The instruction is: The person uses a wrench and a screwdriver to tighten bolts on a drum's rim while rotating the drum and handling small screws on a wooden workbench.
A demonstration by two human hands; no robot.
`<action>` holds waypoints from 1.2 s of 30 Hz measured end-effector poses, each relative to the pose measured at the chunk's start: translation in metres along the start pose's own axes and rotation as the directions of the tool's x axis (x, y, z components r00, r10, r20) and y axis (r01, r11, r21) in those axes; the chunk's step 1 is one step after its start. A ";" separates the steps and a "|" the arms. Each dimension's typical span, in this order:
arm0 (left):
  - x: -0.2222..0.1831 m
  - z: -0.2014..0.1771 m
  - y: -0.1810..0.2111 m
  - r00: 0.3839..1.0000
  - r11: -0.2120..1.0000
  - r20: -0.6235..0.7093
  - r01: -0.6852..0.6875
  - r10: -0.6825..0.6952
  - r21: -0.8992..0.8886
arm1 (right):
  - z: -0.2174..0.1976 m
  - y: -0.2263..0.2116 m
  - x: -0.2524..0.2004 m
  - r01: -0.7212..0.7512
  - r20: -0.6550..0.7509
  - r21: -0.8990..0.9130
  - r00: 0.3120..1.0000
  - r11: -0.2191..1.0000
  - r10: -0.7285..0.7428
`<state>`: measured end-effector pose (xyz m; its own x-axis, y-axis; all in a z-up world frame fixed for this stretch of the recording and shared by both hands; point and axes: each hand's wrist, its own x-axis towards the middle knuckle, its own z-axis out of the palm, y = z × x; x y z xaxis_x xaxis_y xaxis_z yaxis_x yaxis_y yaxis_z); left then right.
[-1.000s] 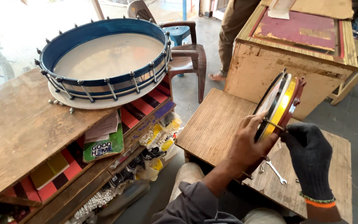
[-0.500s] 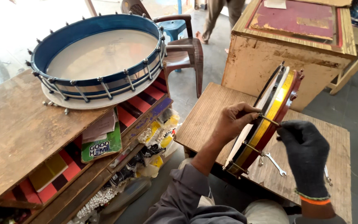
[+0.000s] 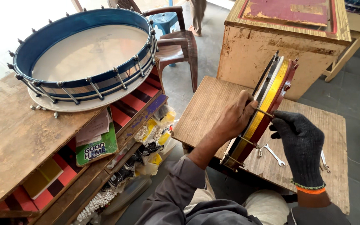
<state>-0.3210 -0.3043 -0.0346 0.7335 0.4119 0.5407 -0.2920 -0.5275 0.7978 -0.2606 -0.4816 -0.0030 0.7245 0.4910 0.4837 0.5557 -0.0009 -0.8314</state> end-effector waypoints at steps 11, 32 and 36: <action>0.018 -0.007 -0.020 0.997 0.979 0.051 -0.039 0.050 -0.198 | 0.000 -0.010 0.001 0.371 0.090 -0.347 0.927 0.861 -0.363; 0.024 -0.006 -0.025 0.984 0.987 0.171 0.066 -0.041 -0.143 | -0.008 -0.015 0.008 0.418 0.191 -0.395 0.908 0.818 -0.372; 0.018 -0.015 -0.019 0.988 0.995 0.148 -0.035 0.048 -0.089 | -0.009 -0.017 0.009 0.415 0.173 -0.396 0.910 0.819 -0.378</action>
<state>-0.3115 -0.2753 -0.0358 0.8012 0.2718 0.5331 -0.3709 -0.4735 0.7989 -0.2600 -0.4853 0.0177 0.3786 0.5973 0.7070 0.9176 -0.1420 -0.3714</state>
